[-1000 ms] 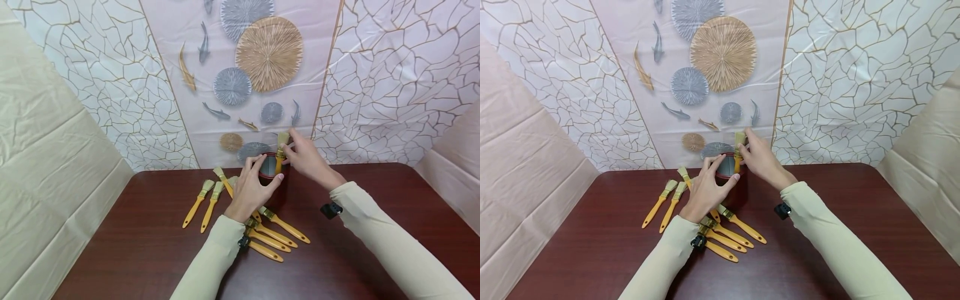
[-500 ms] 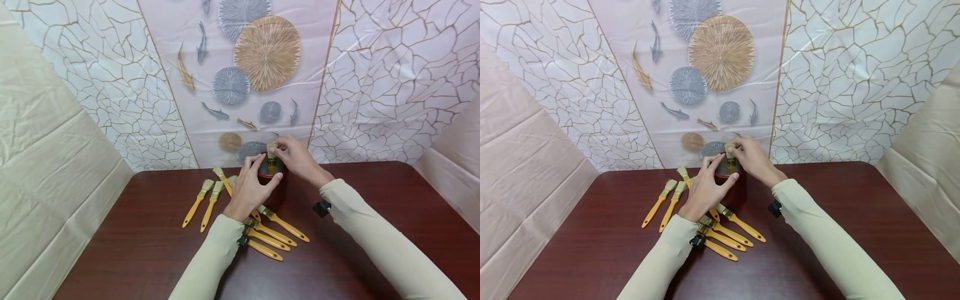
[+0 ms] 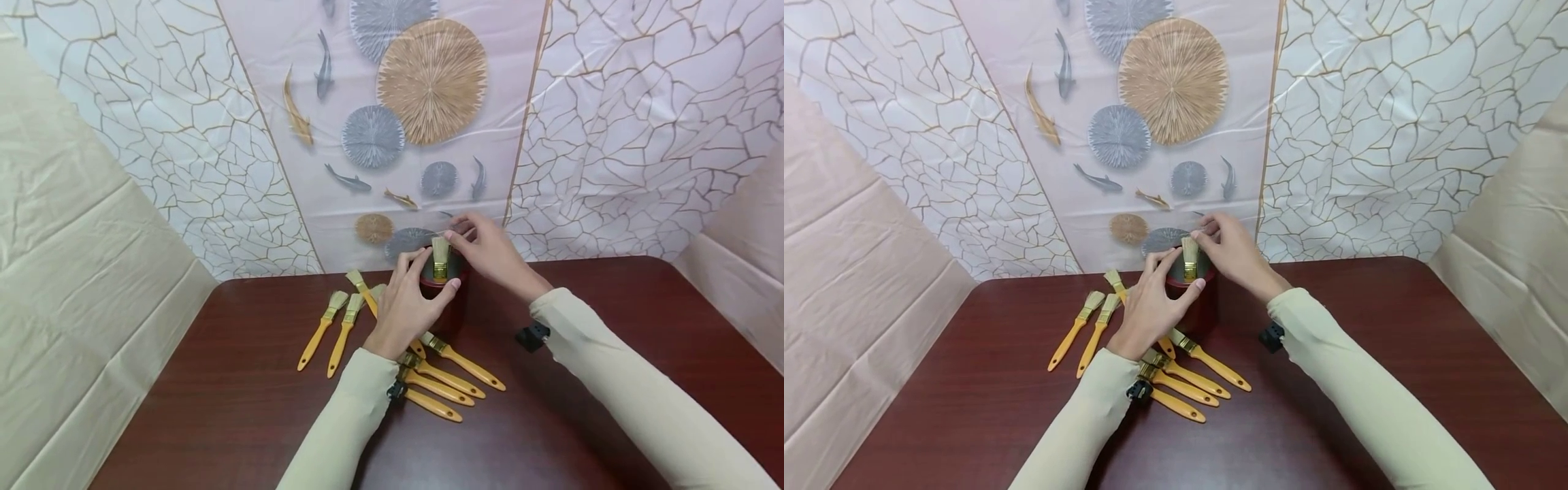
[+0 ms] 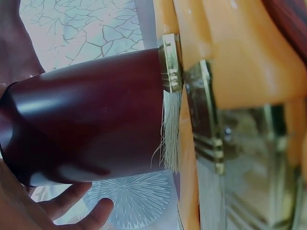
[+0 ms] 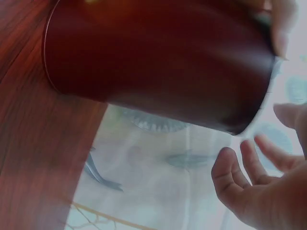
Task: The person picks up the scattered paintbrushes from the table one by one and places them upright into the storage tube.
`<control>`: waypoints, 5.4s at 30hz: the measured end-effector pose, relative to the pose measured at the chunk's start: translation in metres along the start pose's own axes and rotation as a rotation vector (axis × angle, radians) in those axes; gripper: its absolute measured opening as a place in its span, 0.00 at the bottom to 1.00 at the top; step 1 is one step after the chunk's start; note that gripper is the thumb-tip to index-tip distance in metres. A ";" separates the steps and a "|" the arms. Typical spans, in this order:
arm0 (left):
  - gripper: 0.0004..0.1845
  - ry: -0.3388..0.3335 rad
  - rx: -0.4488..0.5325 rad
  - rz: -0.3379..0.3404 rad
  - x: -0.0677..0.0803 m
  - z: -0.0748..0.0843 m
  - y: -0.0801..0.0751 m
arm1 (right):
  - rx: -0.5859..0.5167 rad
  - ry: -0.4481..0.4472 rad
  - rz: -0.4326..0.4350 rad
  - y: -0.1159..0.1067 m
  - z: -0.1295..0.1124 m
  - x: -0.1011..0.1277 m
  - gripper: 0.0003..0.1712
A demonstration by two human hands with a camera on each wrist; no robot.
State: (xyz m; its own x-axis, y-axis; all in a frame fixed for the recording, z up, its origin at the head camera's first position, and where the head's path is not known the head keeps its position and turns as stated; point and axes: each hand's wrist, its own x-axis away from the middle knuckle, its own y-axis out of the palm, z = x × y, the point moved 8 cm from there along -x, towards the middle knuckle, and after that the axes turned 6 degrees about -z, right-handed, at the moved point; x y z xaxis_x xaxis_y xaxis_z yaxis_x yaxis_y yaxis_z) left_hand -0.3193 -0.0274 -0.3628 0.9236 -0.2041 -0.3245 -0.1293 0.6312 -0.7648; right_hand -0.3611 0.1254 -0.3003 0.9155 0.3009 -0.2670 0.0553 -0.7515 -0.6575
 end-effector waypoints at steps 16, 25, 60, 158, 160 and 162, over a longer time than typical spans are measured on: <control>0.46 -0.003 0.000 -0.004 0.000 0.001 0.000 | -0.107 0.144 -0.150 -0.006 0.018 0.087 0.12; 0.46 0.006 0.002 -0.002 0.004 0.001 0.003 | -0.168 0.270 -0.374 0.052 0.054 0.117 0.11; 0.45 0.013 -0.016 0.001 0.000 0.005 0.000 | 0.307 0.297 -0.522 0.068 0.055 0.137 0.14; 0.46 0.011 -0.004 0.003 0.007 0.002 0.000 | 0.052 -0.024 0.123 -0.007 -0.006 0.020 0.10; 0.46 0.013 -0.008 0.005 0.007 0.002 0.001 | 0.071 -0.024 0.111 -0.004 -0.002 0.019 0.10; 0.46 0.018 -0.010 0.008 0.006 0.002 0.001 | 0.091 -0.022 0.103 -0.001 0.002 0.019 0.10</control>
State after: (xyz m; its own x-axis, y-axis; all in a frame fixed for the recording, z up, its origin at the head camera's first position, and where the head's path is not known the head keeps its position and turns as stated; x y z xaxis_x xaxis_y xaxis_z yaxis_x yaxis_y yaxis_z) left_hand -0.3130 -0.0264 -0.3644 0.9158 -0.2126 -0.3407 -0.1403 0.6254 -0.7676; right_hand -0.3446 0.1335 -0.3062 0.9056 0.2379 -0.3510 -0.0760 -0.7234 -0.6863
